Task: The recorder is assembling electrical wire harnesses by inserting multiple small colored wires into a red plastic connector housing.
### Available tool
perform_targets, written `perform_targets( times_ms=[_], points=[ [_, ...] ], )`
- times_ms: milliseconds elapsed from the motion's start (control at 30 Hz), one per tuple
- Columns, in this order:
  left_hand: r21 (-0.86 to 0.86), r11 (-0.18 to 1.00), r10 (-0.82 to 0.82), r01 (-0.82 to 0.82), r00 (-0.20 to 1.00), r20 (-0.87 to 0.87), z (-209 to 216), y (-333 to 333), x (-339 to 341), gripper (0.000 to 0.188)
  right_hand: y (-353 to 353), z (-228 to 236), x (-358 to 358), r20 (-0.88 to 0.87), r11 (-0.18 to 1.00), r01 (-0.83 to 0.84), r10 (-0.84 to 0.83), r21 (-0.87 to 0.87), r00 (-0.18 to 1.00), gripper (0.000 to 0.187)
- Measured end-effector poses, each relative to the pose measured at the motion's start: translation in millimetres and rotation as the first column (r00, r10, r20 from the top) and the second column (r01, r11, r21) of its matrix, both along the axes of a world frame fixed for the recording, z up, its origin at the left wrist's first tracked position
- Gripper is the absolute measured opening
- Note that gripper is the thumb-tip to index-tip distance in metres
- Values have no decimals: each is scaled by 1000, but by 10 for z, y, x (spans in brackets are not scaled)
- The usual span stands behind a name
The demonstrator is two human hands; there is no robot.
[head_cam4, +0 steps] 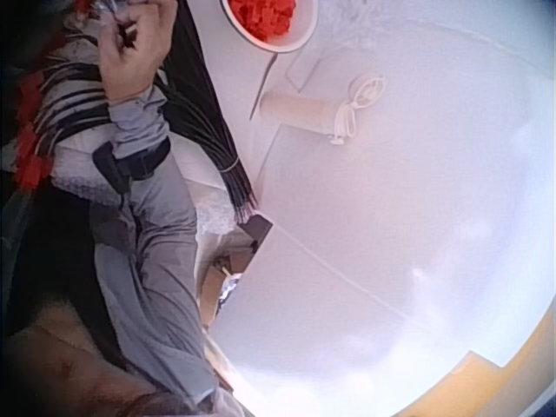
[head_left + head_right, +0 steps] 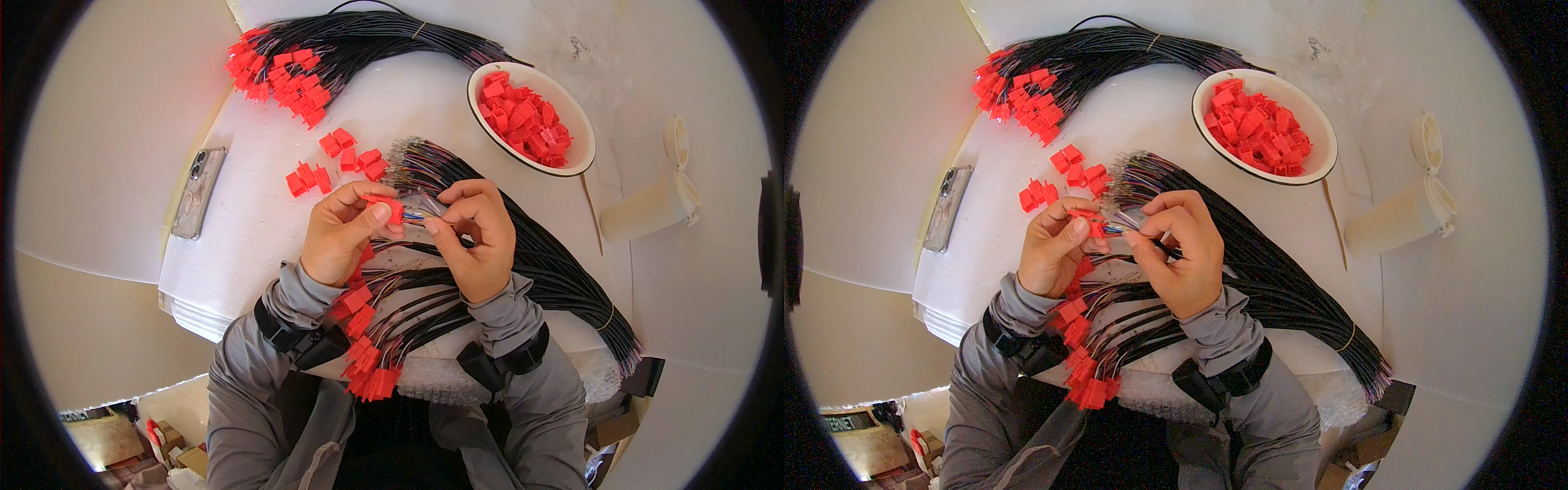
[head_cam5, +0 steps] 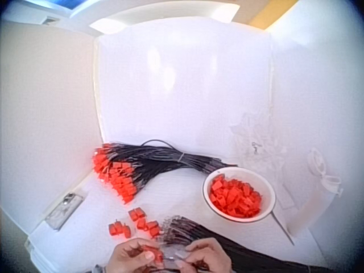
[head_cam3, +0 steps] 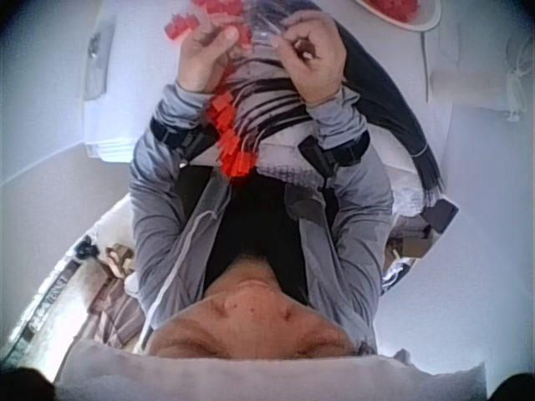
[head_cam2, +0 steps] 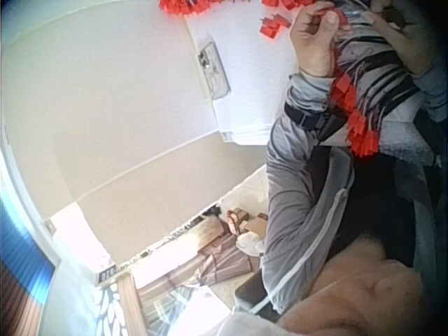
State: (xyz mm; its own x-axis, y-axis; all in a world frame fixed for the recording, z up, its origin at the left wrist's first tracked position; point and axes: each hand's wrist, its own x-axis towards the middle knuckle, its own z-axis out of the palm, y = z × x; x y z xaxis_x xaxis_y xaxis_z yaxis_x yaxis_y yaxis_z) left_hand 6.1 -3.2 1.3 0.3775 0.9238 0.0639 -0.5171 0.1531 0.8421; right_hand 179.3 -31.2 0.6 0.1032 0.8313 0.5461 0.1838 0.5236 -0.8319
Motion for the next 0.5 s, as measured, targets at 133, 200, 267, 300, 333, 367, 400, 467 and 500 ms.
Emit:
perform_targets(
  times_ms=[133,200,267,300,333,367,400,467,500],
  points=[
    [40,999,24,-21,996,-83,14,-9,-4,23,-13,29,5,44,1000,3,-3,4,999,14],
    [50,998,32,-28,995,-92,22,-12,3,23,-16,37,0,46,1000,7,-7,6,999,14],
    [58,998,25,-20,996,-89,30,-15,9,23,-18,57,-12,-5,1000,18,-18,12,1000,13],
    [58,998,26,-21,996,-89,25,-14,9,23,-26,69,-12,-5,1000,17,-17,11,1000,13],
    [68,998,21,-15,996,-82,13,-11,10,24,-39,80,-8,17,1000,22,-22,-20,1000,12],
    [78,997,16,-10,997,-75,7,-10,9,25,-46,89,-5,39,998,28,-26,-52,999,11],
    [77,997,15,-9,997,-75,9,-10,10,25,-45,97,2,39,998,28,-26,-52,999,11],
    [68,998,15,-10,997,-79,14,-12,12,29,-36,108,13,136,999,40,-42,19,990,10],
    [68,998,16,-11,997,-79,4,-8,8,29,-36,111,12,136,999,39,-41,19,990,10]
  ],
)
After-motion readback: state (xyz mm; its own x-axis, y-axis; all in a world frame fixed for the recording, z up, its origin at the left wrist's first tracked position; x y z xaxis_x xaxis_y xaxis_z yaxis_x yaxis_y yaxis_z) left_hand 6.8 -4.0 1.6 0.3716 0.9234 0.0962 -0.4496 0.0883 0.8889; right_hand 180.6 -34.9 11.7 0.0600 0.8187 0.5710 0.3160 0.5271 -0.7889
